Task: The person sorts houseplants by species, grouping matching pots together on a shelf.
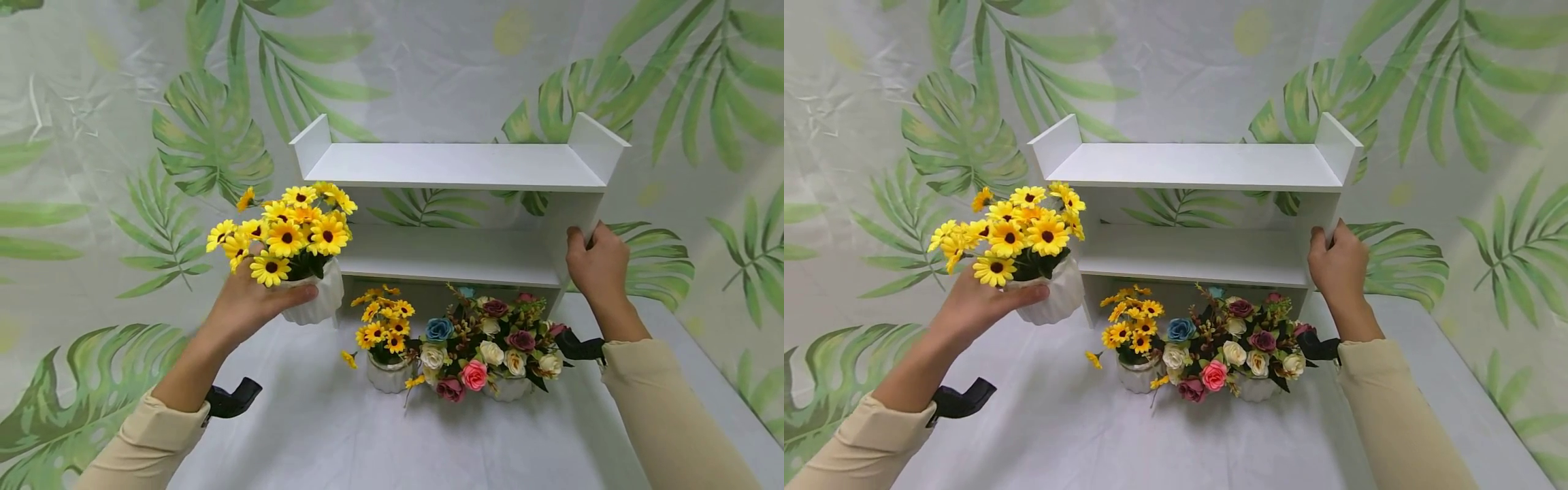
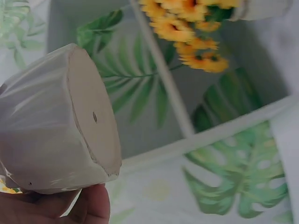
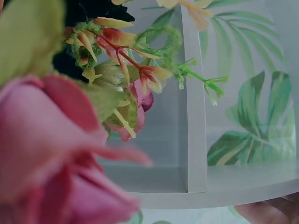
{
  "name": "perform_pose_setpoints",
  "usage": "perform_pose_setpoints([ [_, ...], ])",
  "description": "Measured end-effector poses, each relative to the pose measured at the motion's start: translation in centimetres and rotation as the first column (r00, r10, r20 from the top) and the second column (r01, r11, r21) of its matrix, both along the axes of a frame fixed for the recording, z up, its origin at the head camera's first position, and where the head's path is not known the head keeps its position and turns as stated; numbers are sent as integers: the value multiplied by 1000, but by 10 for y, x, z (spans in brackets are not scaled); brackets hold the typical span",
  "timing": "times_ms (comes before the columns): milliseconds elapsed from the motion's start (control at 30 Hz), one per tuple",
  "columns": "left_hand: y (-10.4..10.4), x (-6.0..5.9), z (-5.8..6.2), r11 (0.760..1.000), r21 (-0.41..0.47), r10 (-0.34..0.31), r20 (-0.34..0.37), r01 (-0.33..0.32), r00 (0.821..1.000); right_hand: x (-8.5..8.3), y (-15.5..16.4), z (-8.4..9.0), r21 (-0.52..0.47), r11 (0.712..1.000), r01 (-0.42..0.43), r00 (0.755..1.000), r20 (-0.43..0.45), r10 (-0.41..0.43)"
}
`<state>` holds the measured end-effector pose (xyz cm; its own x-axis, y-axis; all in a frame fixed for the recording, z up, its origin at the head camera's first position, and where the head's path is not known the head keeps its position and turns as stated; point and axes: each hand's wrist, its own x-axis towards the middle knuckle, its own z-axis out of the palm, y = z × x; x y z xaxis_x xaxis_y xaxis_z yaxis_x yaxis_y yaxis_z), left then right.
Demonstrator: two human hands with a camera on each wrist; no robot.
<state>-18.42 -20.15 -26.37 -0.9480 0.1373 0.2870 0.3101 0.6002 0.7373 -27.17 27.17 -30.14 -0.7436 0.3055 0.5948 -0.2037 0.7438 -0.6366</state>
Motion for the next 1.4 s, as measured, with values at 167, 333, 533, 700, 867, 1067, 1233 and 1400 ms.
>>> perform_pose_setpoints([
  [167,12,1,31,993,79,-83,-111,92,990,0,0,0,0,1000,4,1000,3,-4],
  [333,26,-1,71,993,82,-69,-171,83,983,-1,3,0,2,1000,0,1000,-24,0],
  [533,41,-12,114,986,121,-90,-183,113,979,0,5,-1,2,1000,-10,999,-39,10],
  [700,52,-28,138,987,125,-80,-162,101,984,-1,5,-2,7,1000,-7,999,-47,8],
  [867,64,-47,155,996,80,-37,-123,47,992,-2,5,-2,3,1000,-1,999,-50,1],
  [1067,80,-74,167,996,68,59,-83,-53,995,-3,4,1,1,1000,13,998,-61,-13],
  [1233,91,-92,167,993,41,111,-50,-109,993,-3,3,0,-4,1000,9,999,-46,-10],
  [1400,93,-99,164,990,12,141,-7,-141,990,-4,2,0,31,1000,4,998,-62,-2],
])
